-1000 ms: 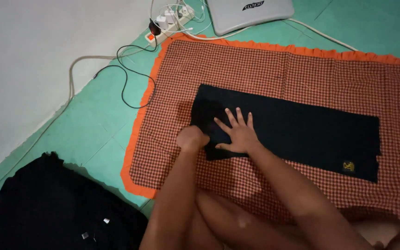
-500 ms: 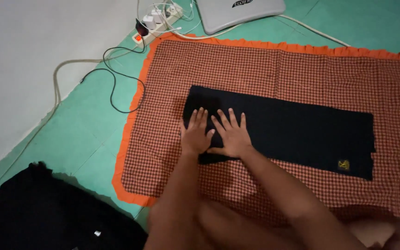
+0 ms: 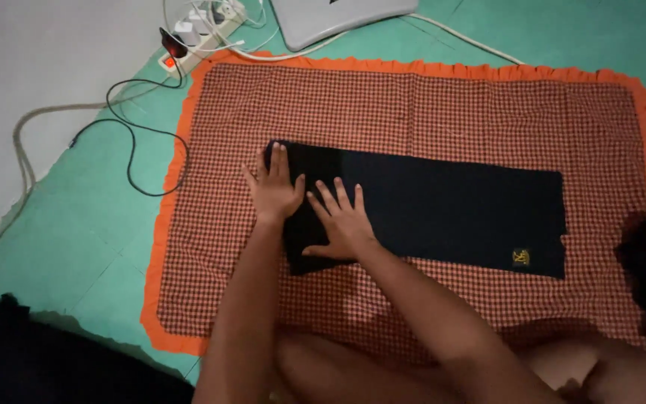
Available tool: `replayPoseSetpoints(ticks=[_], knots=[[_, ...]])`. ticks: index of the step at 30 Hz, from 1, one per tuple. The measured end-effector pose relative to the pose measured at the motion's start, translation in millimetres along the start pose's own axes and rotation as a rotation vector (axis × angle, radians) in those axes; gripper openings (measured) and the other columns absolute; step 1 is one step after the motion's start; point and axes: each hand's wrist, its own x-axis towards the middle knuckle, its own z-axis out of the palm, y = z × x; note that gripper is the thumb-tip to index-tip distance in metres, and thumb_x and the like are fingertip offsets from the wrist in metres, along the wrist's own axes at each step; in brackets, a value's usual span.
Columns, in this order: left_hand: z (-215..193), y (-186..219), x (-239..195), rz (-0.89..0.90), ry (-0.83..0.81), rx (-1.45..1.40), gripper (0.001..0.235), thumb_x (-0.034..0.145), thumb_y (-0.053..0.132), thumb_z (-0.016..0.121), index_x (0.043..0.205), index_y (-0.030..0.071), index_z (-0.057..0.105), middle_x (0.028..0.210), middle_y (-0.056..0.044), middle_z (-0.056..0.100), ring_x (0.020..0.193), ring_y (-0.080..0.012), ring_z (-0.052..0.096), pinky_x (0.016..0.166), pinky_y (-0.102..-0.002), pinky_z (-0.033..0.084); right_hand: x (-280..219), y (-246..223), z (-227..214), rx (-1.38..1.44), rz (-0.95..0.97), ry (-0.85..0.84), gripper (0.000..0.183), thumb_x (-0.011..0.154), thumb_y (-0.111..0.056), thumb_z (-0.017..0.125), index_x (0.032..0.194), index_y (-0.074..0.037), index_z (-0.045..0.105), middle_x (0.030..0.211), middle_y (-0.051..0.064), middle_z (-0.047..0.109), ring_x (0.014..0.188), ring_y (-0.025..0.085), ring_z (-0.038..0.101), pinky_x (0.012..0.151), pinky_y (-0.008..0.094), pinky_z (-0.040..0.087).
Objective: The person folds a black t-shirt on a checkered mat placed on the floor. They smooth the fabric, fold the sleeves inward, fold the sides toward the center, and then fold the shirt in half multiple times to create a compact rectangular bundle.
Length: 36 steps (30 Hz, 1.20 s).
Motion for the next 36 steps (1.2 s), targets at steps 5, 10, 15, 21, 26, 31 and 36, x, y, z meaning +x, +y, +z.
replayPoseSetpoints(ticks=[5, 10, 15, 21, 26, 31, 36], knots=[[9, 30, 5, 0.073, 0.240, 0.138, 0.084, 0.085, 0.050, 0.052, 0.155, 0.007, 0.039, 0.161, -0.015, 0.036, 0.150, -0.0440, 0.022, 0.116, -0.071, 0.009, -20, 47, 14, 0.082, -0.093, 0.379, 0.081, 0.081, -0.058, 0.072, 0.144, -0.012, 0.050, 0.147, 0.018, 0.049, 0.139, 0.042, 0.042, 0.112, 0.064, 0.030], [26, 93, -7, 0.585, 0.637, -0.088, 0.048, 0.079, 0.054, 0.049, 0.097, 0.015, 0.071, 0.107, -0.011, 0.072, 0.119, -0.0344, 0.064, 0.107, -0.075, 0.025, -90, 159, 52, -0.137, 0.125, 0.739, 0.015, 0.086, -0.038, 0.068, 0.094, -0.027, 0.074, 0.081, -0.005, 0.070, 0.084, 0.016, 0.069, 0.106, 0.050, 0.040], [36, 130, -36, 0.915, 0.491, -0.070, 0.032, 0.059, 0.033, 0.050, 0.085, 0.019, 0.061, 0.079, -0.002, 0.052, 0.074, -0.0261, 0.053, 0.076, -0.048, 0.040, -173, 262, 74, -0.371, 0.137, 0.549, 0.036, 0.066, -0.033, 0.068, 0.099, -0.020, 0.065, 0.091, 0.002, 0.056, 0.084, 0.027, 0.059, 0.071, 0.044, 0.047], [32, 129, -38, 0.879, 0.572, -0.053, 0.018, 0.076, 0.016, 0.052, 0.088, 0.016, 0.065, 0.079, -0.007, 0.058, 0.066, -0.0278, 0.055, 0.063, -0.042, 0.039, -210, 284, 54, -0.413, 0.271, 0.521, 0.035, 0.069, -0.031, 0.071, 0.101, -0.019, 0.063, 0.088, 0.003, 0.055, 0.084, 0.029, 0.062, 0.068, 0.043, 0.048], [43, 131, -35, 0.827, 0.624, -0.002, 0.018, 0.082, 0.014, 0.049, 0.088, 0.017, 0.065, 0.074, -0.004, 0.056, 0.057, -0.0235, 0.051, 0.056, -0.039, 0.035, -210, 289, 57, -0.378, 0.322, 0.538, 0.024, 0.073, -0.028, 0.071, 0.094, -0.021, 0.063, 0.086, 0.001, 0.054, 0.079, 0.026, 0.061, 0.066, 0.040, 0.046], [27, 134, -43, 0.733, 0.656, 0.011, 0.013, 0.070, 0.014, 0.052, 0.076, 0.017, 0.063, 0.068, -0.002, 0.051, 0.054, -0.0231, 0.049, 0.051, -0.037, 0.034, -213, 281, 36, -0.301, 0.324, 0.528, 0.016, 0.075, -0.030, 0.068, 0.087, -0.021, 0.061, 0.086, 0.001, 0.055, 0.082, 0.025, 0.061, 0.069, 0.038, 0.042], [26, 132, -43, 0.709, 0.674, 0.022, 0.024, 0.061, 0.011, 0.050, 0.075, 0.016, 0.068, 0.068, -0.003, 0.052, 0.053, -0.0232, 0.048, 0.050, -0.036, 0.033, -214, 294, 42, -0.174, 0.237, 0.463, 0.016, 0.075, -0.032, 0.069, 0.080, -0.019, 0.062, 0.085, 0.003, 0.060, 0.085, 0.028, 0.064, 0.069, 0.039, 0.045]])
